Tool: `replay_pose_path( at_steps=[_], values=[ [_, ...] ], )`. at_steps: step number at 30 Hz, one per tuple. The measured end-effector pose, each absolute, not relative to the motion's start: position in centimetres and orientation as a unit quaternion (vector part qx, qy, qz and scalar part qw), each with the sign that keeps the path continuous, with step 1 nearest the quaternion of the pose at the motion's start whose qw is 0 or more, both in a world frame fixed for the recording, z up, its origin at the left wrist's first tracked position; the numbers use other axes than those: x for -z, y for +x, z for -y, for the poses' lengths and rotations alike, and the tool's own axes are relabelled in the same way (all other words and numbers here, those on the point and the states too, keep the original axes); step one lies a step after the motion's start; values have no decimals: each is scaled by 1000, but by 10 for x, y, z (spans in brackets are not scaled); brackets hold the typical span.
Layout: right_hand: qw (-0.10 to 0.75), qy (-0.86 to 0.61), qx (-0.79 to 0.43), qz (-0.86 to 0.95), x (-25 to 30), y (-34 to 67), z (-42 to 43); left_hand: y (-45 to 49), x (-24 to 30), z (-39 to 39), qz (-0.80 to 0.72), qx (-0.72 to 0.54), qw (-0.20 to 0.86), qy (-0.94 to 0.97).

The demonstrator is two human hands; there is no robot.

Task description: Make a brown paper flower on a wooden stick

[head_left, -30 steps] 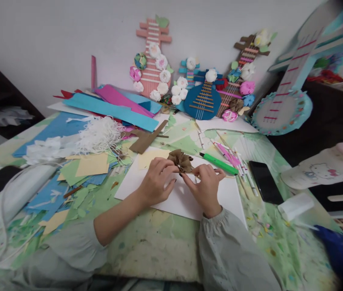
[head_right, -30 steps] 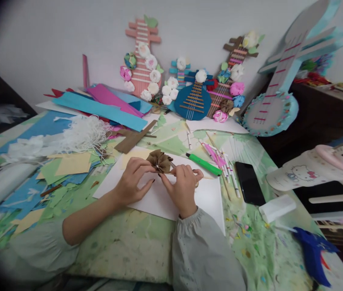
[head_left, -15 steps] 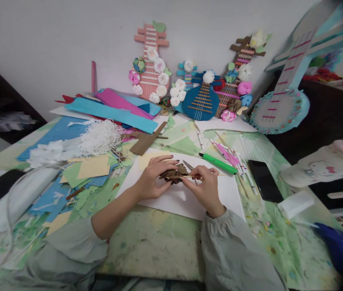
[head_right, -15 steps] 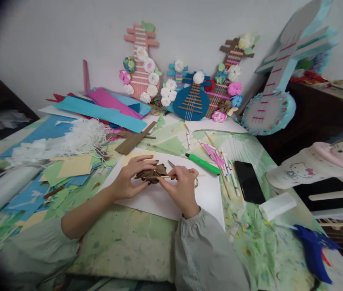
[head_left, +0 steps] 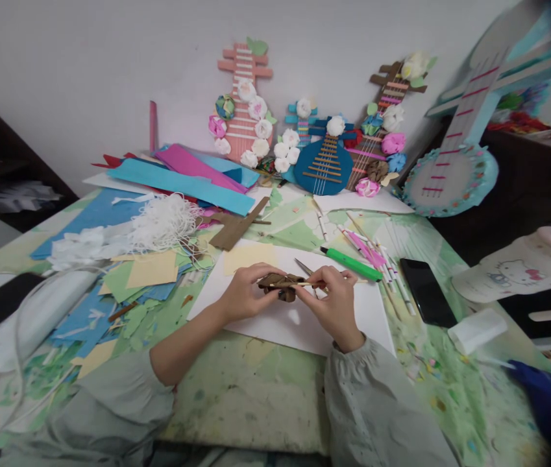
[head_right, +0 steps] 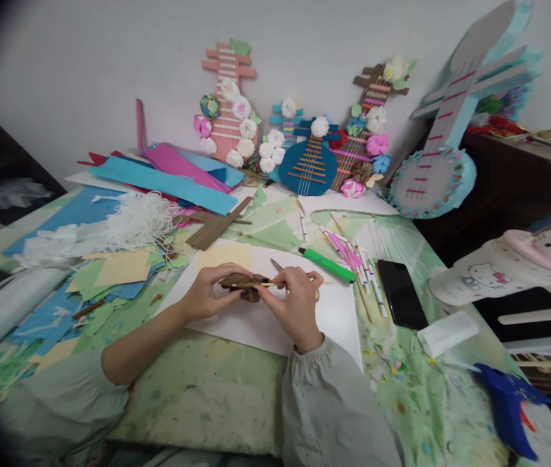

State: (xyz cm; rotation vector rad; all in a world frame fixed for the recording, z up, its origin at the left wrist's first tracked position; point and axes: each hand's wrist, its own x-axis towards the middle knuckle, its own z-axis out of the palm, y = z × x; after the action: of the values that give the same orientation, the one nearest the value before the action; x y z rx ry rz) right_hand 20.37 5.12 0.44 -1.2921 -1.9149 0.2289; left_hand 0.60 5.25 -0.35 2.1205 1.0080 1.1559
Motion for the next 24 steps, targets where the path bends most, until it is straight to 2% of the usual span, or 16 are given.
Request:
replay_pose_path(
  at_steps=[17, 24],
  values=[
    [372, -512, -152, 759, -4, 210, -58, 3, -1, -54, -358, -407, 271, 796],
    [352, -518, -166, 762, -5, 210, -57, 4, -6, -55, -307, -425, 288, 801]
  ],
)
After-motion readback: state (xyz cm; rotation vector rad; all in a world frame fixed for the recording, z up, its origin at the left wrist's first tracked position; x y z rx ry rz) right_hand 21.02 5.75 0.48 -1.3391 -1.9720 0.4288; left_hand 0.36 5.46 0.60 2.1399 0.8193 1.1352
